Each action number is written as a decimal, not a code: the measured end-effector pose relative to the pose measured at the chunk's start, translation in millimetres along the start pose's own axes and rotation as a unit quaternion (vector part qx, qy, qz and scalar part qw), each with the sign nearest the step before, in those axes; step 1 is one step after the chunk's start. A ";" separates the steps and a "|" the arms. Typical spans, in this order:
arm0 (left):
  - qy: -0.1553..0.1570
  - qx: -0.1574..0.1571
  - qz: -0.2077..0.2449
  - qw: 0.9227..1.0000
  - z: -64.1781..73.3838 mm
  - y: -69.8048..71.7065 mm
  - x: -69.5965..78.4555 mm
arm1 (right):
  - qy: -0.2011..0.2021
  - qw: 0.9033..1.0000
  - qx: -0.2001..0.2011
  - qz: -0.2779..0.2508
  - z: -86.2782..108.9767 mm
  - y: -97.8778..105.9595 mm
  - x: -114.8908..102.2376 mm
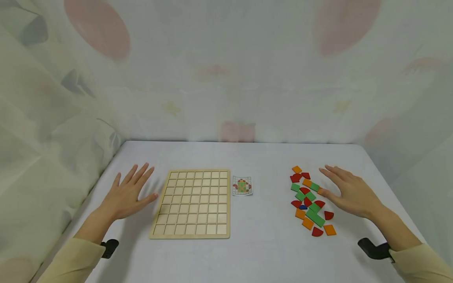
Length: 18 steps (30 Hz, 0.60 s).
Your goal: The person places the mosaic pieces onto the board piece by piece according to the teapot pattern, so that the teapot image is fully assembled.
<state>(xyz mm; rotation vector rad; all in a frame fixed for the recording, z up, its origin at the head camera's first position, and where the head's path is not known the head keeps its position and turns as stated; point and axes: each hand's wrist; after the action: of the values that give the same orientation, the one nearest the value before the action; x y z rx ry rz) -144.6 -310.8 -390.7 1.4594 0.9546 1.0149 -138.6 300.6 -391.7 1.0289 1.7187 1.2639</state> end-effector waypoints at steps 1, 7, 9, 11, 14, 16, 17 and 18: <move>-0.005 0.005 0.005 1.000 0.6 -1.1 -0.9 | 0.004 1.000 0.006 -0.003 -1.6 -1.2 -2.3; -0.029 0.021 0.040 0.999 4.3 -6.5 -3.7 | 0.023 0.999 0.024 -0.023 -9.6 -7.4 -16.4; -0.031 0.024 0.049 0.998 5.2 -8.7 -4.0 | 0.029 0.999 0.025 -0.036 -12.2 -10.4 -21.1; -0.034 0.028 0.053 0.998 5.9 -11.5 -4.5 | 0.038 0.998 0.028 -0.047 -15.0 -14.6 -25.5; -0.037 0.032 0.056 0.997 6.3 -16.6 -5.6 | 0.059 0.996 0.035 -0.060 -19.1 -22.3 -32.6; -0.039 0.033 0.057 0.997 6.6 -20.7 -6.9 | 0.073 0.995 0.040 -0.062 -21.7 -28.1 -37.8; -0.039 0.032 0.057 0.997 6.7 -22.9 -7.6 | 0.086 0.993 0.047 -0.064 -23.2 -31.1 -40.5; -0.039 0.032 0.057 0.997 6.9 -25.2 -8.3 | 0.098 0.992 0.054 -0.066 -24.6 -34.0 -43.2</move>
<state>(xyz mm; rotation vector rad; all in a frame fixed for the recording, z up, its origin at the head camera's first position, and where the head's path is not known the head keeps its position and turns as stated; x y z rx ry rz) -141.6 -318.0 -417.0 1.6111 0.8628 1.0101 -149.6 245.8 -414.3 0.8577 1.9886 1.2311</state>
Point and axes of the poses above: each hand's wrist, its own z-axis away from the middle knuckle, its own y-axis out of the back of the hand, x = y × z
